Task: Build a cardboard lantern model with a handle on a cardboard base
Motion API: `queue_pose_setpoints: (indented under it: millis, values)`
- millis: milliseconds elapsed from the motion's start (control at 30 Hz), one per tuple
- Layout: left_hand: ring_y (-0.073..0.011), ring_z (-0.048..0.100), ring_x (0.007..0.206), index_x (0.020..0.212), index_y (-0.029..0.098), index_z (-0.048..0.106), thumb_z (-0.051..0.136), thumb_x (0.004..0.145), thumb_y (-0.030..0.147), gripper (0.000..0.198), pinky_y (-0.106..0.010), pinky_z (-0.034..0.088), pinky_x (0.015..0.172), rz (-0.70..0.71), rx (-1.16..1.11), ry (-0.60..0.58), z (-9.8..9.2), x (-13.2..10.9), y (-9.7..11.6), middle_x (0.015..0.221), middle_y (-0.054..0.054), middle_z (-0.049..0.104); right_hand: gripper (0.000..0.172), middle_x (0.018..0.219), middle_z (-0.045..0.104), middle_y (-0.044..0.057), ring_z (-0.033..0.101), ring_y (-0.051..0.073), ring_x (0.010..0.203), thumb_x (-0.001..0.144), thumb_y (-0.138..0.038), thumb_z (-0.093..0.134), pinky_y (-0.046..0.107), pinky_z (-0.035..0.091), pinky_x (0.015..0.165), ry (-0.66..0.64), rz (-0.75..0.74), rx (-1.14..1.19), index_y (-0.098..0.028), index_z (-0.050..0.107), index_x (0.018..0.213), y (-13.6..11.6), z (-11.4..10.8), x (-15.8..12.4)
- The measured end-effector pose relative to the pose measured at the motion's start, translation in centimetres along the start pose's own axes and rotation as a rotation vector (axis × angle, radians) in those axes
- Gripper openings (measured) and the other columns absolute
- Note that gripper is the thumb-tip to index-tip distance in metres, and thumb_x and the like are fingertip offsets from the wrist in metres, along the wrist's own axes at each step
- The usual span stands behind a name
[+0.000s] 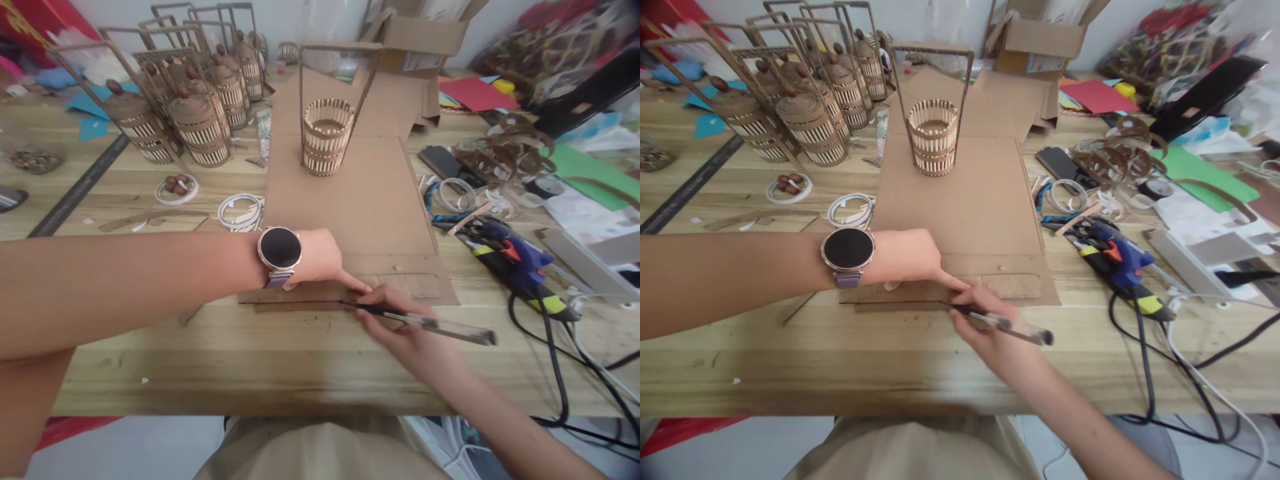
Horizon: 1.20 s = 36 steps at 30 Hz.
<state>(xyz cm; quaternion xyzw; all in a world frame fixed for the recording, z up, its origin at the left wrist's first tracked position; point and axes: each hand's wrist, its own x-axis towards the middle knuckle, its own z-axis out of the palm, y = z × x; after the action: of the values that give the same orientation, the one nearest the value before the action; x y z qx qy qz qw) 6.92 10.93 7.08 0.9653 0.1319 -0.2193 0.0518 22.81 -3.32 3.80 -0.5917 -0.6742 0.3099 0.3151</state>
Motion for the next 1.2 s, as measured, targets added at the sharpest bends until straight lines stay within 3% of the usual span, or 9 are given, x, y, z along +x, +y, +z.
queue_pose_setpoints:
  millis: [100, 267, 367, 467, 567, 733, 867, 1033, 1200]
  values:
    - [-0.0184, 0.06, 0.054, 0.151, 0.052, 0.018, 0.078, 0.047, -0.01, 0.135, -0.022, 0.039, 0.057, 0.097, 0.121, -0.244, -0.7, 0.1, 0.0, 0.054, 0.011, 0.066, 0.014, 0.071, 0.073, 0.001, 0.068, 0.019, 0.065, 0.083, -0.037, 0.062, 0.028, 0.052, 0.057, 0.078, 0.072, -0.128, -0.025, 0.068, 0.076, 2.0, -3.7, -1.4]
    - [-0.0191, 0.057, 0.052, 0.15, 0.053, 0.019, 0.077, 0.047, -0.01, 0.135, -0.024, 0.038, 0.059, 0.102, 0.098, -0.156, -0.2, 0.0, -0.3, 0.051, 0.012, 0.062, 0.022, 0.065, 0.068, 0.002, 0.066, 0.021, 0.059, 0.083, -0.046, 0.062, 0.031, 0.05, 0.05, 0.202, 0.097, -0.285, -0.028, 0.063, 0.071, 4.2, -8.7, -3.0]
    - [-0.0179, 0.054, 0.05, 0.15, 0.053, 0.021, 0.072, 0.052, -0.013, 0.128, -0.024, 0.037, 0.06, 0.061, 0.062, -0.165, -0.2, -0.3, 0.0, 0.051, 0.013, 0.063, 0.019, 0.069, 0.069, 0.002, 0.067, 0.022, 0.064, 0.092, -0.039, 0.053, 0.035, 0.053, 0.058, 0.241, -0.007, -0.349, -0.028, 0.061, 0.079, 4.2, -9.4, -2.6]
    - [-0.0166, 0.054, 0.051, 0.152, 0.05, 0.018, 0.064, 0.06, -0.014, 0.121, -0.023, 0.035, 0.061, 0.028, 0.075, -0.182, -0.7, -1.0, 0.5, 0.057, 0.012, 0.067, 0.018, 0.097, 0.075, 0.005, 0.07, 0.025, 0.089, 0.097, -0.031, 0.048, 0.039, 0.056, 0.076, 0.102, -0.254, -0.443, -0.027, 0.065, 0.095, 4.5, -8.4, -0.9]
    - [-0.017, 0.058, 0.06, 0.154, 0.045, 0.021, 0.061, 0.069, -0.011, 0.109, -0.023, 0.034, 0.061, 0.023, 0.154, -0.085, -0.6, -2.3, 0.7, 0.072, 0.007, 0.072, 0.017, 0.119, 0.071, 0.01, 0.061, 0.03, 0.118, 0.097, -0.032, 0.052, 0.047, 0.051, 0.096, -0.092, -0.453, -0.488, -0.023, 0.066, 0.098, 5.6, -7.1, 1.5]
    - [-0.0201, 0.062, 0.076, 0.146, 0.029, 0.043, 0.072, 0.081, 0.014, 0.073, -0.027, 0.035, 0.062, -0.03, 0.185, 0.1, 1.4, -5.4, -0.5, 0.094, -0.003, 0.07, 0.02, 0.107, 0.073, 0.011, 0.065, 0.026, 0.106, 0.099, -0.03, 0.049, 0.044, 0.05, 0.092, -0.259, -0.58, -0.639, -0.021, 0.066, 0.098, 6.7, -6.9, 3.6]
    - [-0.0182, 0.059, 0.073, 0.097, 0.021, 0.067, 0.062, 0.091, 0.026, 0.01, -0.028, 0.037, 0.064, -0.126, 0.119, 0.26, 2.5, -7.7, 0.0, 0.083, -0.002, 0.064, 0.022, 0.101, 0.072, 0.011, 0.063, 0.026, 0.106, 0.099, -0.034, 0.05, 0.043, 0.048, 0.092, -0.294, -0.657, -0.722, -0.021, 0.067, 0.1, 6.3, -7.4, 3.8]
    - [-0.0162, 0.052, 0.065, 0.077, 0.018, 0.059, 0.043, 0.098, 0.019, 0.027, -0.028, 0.035, 0.061, -0.113, 0.063, 0.507, 3.3, -9.1, 3.0, 0.071, -0.001, 0.059, 0.021, 0.094, 0.071, 0.01, 0.064, 0.024, 0.094, 0.098, -0.034, 0.051, 0.037, 0.048, 0.084, -0.274, -0.665, -0.677, -0.019, 0.066, 0.097, 6.1, -7.7, 5.4]
    - [-0.0152, 0.049, 0.061, 0.071, 0.018, 0.054, 0.04, 0.097, 0.013, 0.029, -0.028, 0.035, 0.06, -0.092, -0.063, 0.644, 5.6, -7.8, 5.7, 0.067, 0.0, 0.057, 0.018, 0.101, 0.072, 0.01, 0.063, 0.027, 0.097, 0.094, -0.033, 0.058, 0.04, 0.046, 0.089, -0.192, -0.548, -0.683, -0.019, 0.066, 0.101, 6.2, -7.0, 8.2]
